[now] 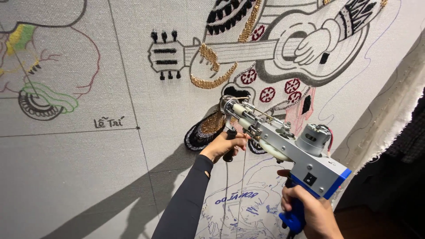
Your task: The person uses a tufting gun to create a rug design on a stretched canvas.
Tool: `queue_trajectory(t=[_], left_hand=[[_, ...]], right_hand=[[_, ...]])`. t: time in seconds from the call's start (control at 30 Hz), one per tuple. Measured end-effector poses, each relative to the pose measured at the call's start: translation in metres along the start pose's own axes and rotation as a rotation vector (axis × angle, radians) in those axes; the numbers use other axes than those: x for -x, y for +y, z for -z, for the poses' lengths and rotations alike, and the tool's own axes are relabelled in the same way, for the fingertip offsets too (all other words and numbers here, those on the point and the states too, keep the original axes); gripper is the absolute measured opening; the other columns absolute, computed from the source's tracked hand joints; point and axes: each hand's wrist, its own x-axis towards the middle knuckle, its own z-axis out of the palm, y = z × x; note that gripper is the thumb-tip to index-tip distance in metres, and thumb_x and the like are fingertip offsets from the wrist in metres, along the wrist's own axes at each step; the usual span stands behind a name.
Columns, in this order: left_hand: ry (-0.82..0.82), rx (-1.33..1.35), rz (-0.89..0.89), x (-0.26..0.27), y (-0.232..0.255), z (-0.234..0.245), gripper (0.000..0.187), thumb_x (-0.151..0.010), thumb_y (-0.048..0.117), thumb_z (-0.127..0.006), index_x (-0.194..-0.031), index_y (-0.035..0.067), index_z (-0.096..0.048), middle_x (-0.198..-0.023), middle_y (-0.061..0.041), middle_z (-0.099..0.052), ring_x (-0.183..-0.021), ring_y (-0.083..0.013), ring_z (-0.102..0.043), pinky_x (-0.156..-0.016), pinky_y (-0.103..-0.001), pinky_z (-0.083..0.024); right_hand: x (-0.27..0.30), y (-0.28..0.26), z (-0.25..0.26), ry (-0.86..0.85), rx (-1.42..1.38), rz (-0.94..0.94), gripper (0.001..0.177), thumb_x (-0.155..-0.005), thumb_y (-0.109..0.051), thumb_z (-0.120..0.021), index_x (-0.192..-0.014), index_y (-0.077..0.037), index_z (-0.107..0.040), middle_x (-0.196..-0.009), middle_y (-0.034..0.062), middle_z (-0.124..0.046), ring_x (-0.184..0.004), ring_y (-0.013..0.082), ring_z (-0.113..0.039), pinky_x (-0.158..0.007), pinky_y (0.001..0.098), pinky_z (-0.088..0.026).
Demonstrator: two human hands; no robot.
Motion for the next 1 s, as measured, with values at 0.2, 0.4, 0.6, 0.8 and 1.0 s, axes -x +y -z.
queue_trajectory(t=[0.2,0.4,0.6,0.8,1.0], left_hand=[[-0.132,-0.036,-0.027,0.015,0.008,-0.024,0.034,-0.085,0.036,-0.079,-0.104,0.007,-0.079,-0.080,0.000,-0.072,-0.057,-0.0062,-0.056,-0.055,-0.022,-0.047],[-0.037,-0.110,0.016,-0.002,-0.001,-0.045,0.033,-0.077,0.033,-0.087,-0.094,0.007,-0.075,-0.073,0.000,-0.067,-0.058,-0.0069,-0.058,-0.054,-0.023,-0.047],[-0.044,-0.181,-0.002,0.004,0.009,-0.066,0.040,-0.077,0.037,-0.087,-0.098,0.005,-0.075,-0.081,0.001,-0.071,-0.061,-0.0061,-0.061,-0.058,-0.023,-0.052],[-0.086,-0.269,-0.132,0.012,0.003,-0.059,0.058,-0.078,0.039,-0.087,-0.123,0.006,-0.072,-0.093,-0.001,-0.070,-0.080,-0.0055,-0.064,-0.076,-0.022,-0.052],[0.325,-0.428,-0.397,0.030,0.044,-0.016,0.039,-0.081,0.034,-0.083,-0.109,0.006,-0.076,-0.085,-0.001,-0.072,-0.077,-0.0084,-0.065,-0.072,-0.025,-0.055]], right_hand=[[0.008,0.006,0.038,0.062,-0.108,-0.057,0.050,-0.074,-0.006,-0.054,-0.121,0.012,-0.061,-0.063,0.0124,-0.046,-0.051,0.0204,-0.044,-0.051,0.0382,-0.040],[0.017,0.009,0.062,0.062,-0.141,0.030,0.064,-0.068,-0.007,-0.051,-0.127,0.018,-0.056,-0.062,0.0141,-0.045,-0.050,0.0214,-0.043,-0.055,0.0378,-0.040],[0.017,0.011,0.085,0.038,-0.140,0.022,0.070,-0.063,-0.008,-0.050,-0.128,0.019,-0.055,-0.058,0.0148,-0.041,-0.048,0.0245,-0.044,-0.052,0.0402,-0.039],[0.019,0.012,0.094,0.082,-0.140,-0.035,0.071,-0.062,-0.007,-0.049,-0.128,0.018,-0.054,-0.060,0.0159,-0.043,-0.048,0.0248,-0.043,-0.053,0.0415,-0.039],[0.012,0.013,0.112,0.132,-0.091,-0.118,0.071,-0.062,-0.004,-0.048,-0.130,0.019,-0.053,-0.062,0.0170,-0.044,-0.050,0.0261,-0.044,-0.055,0.0426,-0.040]])
